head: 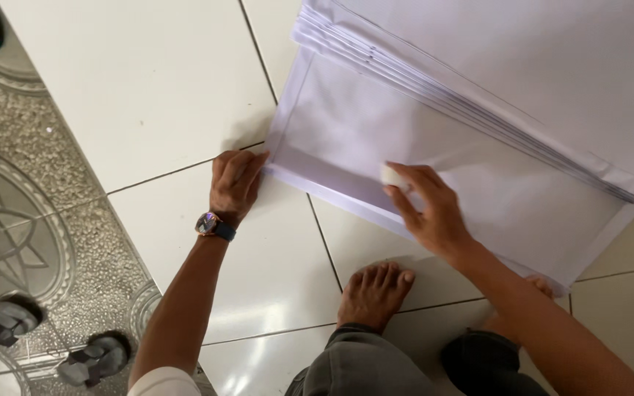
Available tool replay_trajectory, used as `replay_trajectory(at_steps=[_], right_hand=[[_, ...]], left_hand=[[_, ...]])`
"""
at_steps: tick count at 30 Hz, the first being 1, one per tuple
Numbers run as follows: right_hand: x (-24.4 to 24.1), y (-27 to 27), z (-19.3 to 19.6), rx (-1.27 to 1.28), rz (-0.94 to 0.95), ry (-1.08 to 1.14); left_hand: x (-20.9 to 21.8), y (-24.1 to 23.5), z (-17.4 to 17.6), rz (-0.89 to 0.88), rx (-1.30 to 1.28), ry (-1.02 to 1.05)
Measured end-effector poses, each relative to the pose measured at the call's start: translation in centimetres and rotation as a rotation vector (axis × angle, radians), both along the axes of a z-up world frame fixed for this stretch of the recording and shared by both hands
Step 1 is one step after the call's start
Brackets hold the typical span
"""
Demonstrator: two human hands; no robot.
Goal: The person applies glue from a small white bottle to the edges of a stack of white paper sheets on a tiled floor. They press the glued edges down with their hands to secure the sheets together.
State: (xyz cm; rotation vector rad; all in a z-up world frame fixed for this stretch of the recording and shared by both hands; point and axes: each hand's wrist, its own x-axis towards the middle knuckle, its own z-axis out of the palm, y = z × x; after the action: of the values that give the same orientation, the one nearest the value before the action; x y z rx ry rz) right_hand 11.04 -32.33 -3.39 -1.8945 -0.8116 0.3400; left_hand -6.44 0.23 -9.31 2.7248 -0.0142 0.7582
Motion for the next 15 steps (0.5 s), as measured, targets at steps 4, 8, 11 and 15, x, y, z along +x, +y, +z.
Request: replay_trajectory(at_steps=[4,8,11,15], right_hand=[[-1.7,7.7,-1.7,-0.026,0.155,-0.02],[-1.9,11.6,-2.1,-0.138,0.306,-0.063],[-1.9,12.9,-2.3,-0.155,0.375,-0.163],[-2.4,13.8,-2.8,-0.154,0.392,-0.288]], left_hand=[[0.1,-0.4,0.3,0.068,-0.043,-0.041],[0.3,-0.5,0.4,0.076,-0.063,-0.093],[0.2,-0.3,0.1,0.083,-0.073,-0.106],[-0.1,-0.3,-0.3,0.09,-0.084,-0.101]])
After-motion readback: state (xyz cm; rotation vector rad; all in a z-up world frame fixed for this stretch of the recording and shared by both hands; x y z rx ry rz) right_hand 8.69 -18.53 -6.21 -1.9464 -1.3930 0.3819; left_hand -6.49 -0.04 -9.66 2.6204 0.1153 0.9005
